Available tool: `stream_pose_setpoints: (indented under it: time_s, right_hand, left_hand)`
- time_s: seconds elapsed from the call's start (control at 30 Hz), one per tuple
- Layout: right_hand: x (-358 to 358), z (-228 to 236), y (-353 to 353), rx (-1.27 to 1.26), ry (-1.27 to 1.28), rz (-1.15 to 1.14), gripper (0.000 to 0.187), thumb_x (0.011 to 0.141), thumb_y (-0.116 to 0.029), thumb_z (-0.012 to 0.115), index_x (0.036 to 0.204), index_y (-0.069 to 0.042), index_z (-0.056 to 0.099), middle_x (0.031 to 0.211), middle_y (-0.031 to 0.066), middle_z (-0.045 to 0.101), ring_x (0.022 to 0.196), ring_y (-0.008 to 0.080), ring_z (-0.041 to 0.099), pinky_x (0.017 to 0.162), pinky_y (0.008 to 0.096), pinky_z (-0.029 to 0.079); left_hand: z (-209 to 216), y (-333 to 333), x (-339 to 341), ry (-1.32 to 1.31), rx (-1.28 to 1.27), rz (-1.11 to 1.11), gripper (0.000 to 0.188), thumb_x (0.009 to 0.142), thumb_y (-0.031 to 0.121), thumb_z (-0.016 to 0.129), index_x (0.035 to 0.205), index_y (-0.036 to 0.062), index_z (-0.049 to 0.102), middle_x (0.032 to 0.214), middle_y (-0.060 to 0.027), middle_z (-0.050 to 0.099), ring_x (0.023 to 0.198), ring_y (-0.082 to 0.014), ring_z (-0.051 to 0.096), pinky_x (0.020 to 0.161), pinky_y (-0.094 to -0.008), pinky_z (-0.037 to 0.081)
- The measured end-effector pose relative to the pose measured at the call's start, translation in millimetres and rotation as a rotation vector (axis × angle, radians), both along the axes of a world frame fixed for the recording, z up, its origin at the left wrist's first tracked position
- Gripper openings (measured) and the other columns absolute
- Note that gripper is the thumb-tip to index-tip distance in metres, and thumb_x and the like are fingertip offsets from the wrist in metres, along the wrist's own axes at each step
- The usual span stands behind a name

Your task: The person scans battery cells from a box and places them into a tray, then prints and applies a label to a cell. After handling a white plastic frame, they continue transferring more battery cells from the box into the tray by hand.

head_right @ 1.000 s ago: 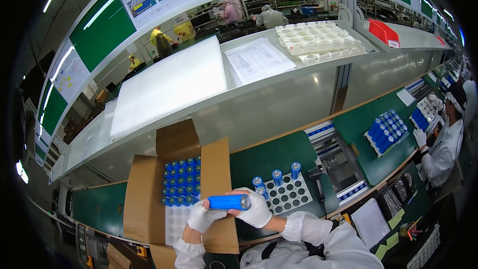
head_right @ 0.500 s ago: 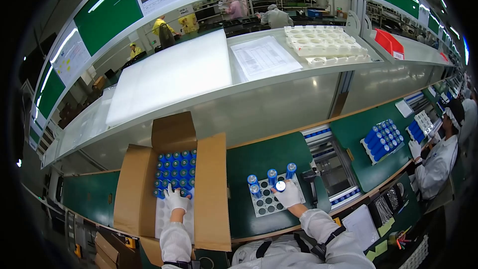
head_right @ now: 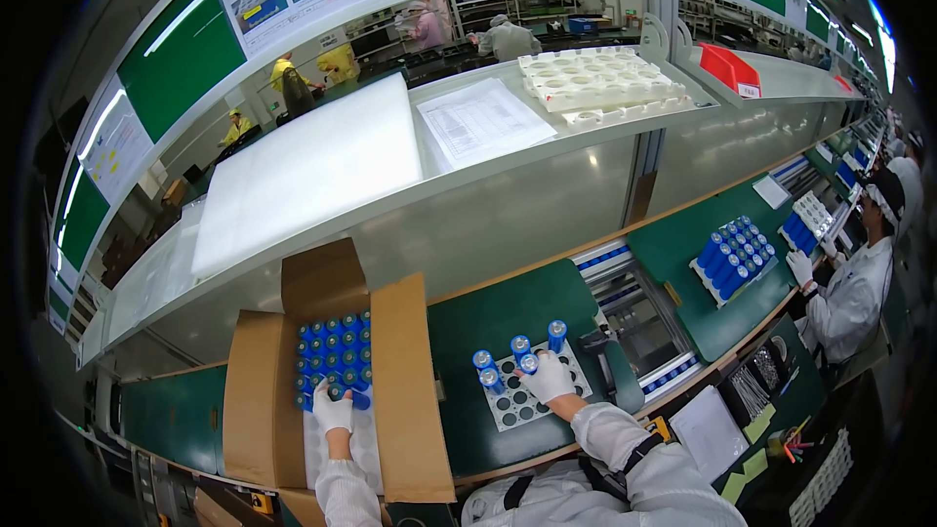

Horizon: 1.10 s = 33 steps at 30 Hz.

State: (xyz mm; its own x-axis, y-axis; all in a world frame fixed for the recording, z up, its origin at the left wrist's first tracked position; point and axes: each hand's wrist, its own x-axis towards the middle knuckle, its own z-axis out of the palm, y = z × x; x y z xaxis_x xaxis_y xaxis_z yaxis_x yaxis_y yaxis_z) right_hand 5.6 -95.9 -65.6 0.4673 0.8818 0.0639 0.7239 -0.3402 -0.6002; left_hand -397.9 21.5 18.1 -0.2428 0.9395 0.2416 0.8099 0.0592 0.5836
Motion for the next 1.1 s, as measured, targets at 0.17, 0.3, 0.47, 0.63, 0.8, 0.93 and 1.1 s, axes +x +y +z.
stream_pose_setpoints:
  time_s: [0.17,0.3,0.47,0.63,0.8,0.93,1.1]
  right_hand:
    - [-3,-4,3,0.022,-0.007,-0.032,0.057,0.072,-0.049,0.077,0.097,-0.001,0.059,0.101,0.0214,0.061,0.088,0.0417,0.064,0.077,0.0487,0.052]
    - [0,-8,2,0.027,-0.005,-0.051,0.059,0.071,-0.051,0.077,0.097,-0.002,0.058,0.1,0.0212,0.061,0.087,0.0419,0.064,0.076,0.0483,0.053]
    - [-1,12,2,-0.041,0.026,-0.031,0.06,0.071,-0.051,0.078,0.099,-0.002,0.058,0.099,0.0214,0.063,0.089,0.0416,0.064,0.078,0.0477,0.052]
    - [-1,75,-14,-0.026,-0.049,0.029,0.059,0.073,-0.05,0.076,0.105,-0.003,0.058,0.098,0.0186,0.066,0.086,0.0381,0.066,0.074,0.0457,0.053]
    - [-49,149,-18,0.438,0.307,0.431,0.045,0.074,-0.023,0.079,0.113,-0.007,0.062,0.099,0.0101,0.065,0.077,0.0247,0.066,0.071,0.0331,0.053]
    - [-107,173,0,0.416,0.687,0.61,0.058,0.076,-0.018,0.081,0.126,-0.005,0.055,0.111,0.009,0.06,0.07,0.0108,0.063,0.066,0.0236,0.054]
    - [-120,182,13,0.515,0.769,0.62,0.054,0.078,-0.011,0.078,0.125,-0.003,0.055,0.114,0.0118,0.064,0.101,0.0187,0.064,0.089,0.0294,0.051]
  left_hand:
    - [13,-13,1,-0.373,0.075,0.121,0.046,0.075,0.003,0.076,0.118,-0.0021,0.059,0.111,-0.0139,0.064,0.096,-0.022,0.061,0.089,-0.0305,0.047]
    - [21,-11,1,-0.49,0.109,0.176,0.044,0.079,0.005,0.075,0.118,-0.0037,0.056,0.104,-0.0101,0.062,0.091,-0.0179,0.059,0.082,-0.0279,0.048]
    - [8,-8,-30,-1.244,0.116,0.153,0.051,0.089,0.019,0.07,0.128,-0.0037,0.046,0.113,-0.0144,0.058,0.097,-0.0257,0.062,0.087,-0.0348,0.053]
    - [25,-24,-37,-1.788,-0.098,-0.086,0.065,0.09,0.037,0.065,0.13,-0.008,0.041,0.127,-0.0219,0.054,0.115,-0.036,0.056,0.09,-0.0449,0.054]
    - [48,-38,17,-2.007,-0.364,-0.315,0.062,0.092,0.033,0.064,0.13,-0.0102,0.04,0.129,-0.0256,0.051,0.118,-0.0401,0.054,0.099,-0.0485,0.051]
    - [68,-49,62,-2.063,-0.452,-0.394,0.061,0.092,0.031,0.063,0.13,-0.0105,0.039,0.131,-0.0262,0.049,0.118,-0.0413,0.054,0.099,-0.0486,0.051]
    - [81,-67,90,-2.09,-0.639,-0.454,0.059,0.091,0.033,0.063,0.13,-0.0041,0.04,0.129,-0.0245,0.051,0.114,-0.0384,0.057,0.09,-0.0453,0.057]
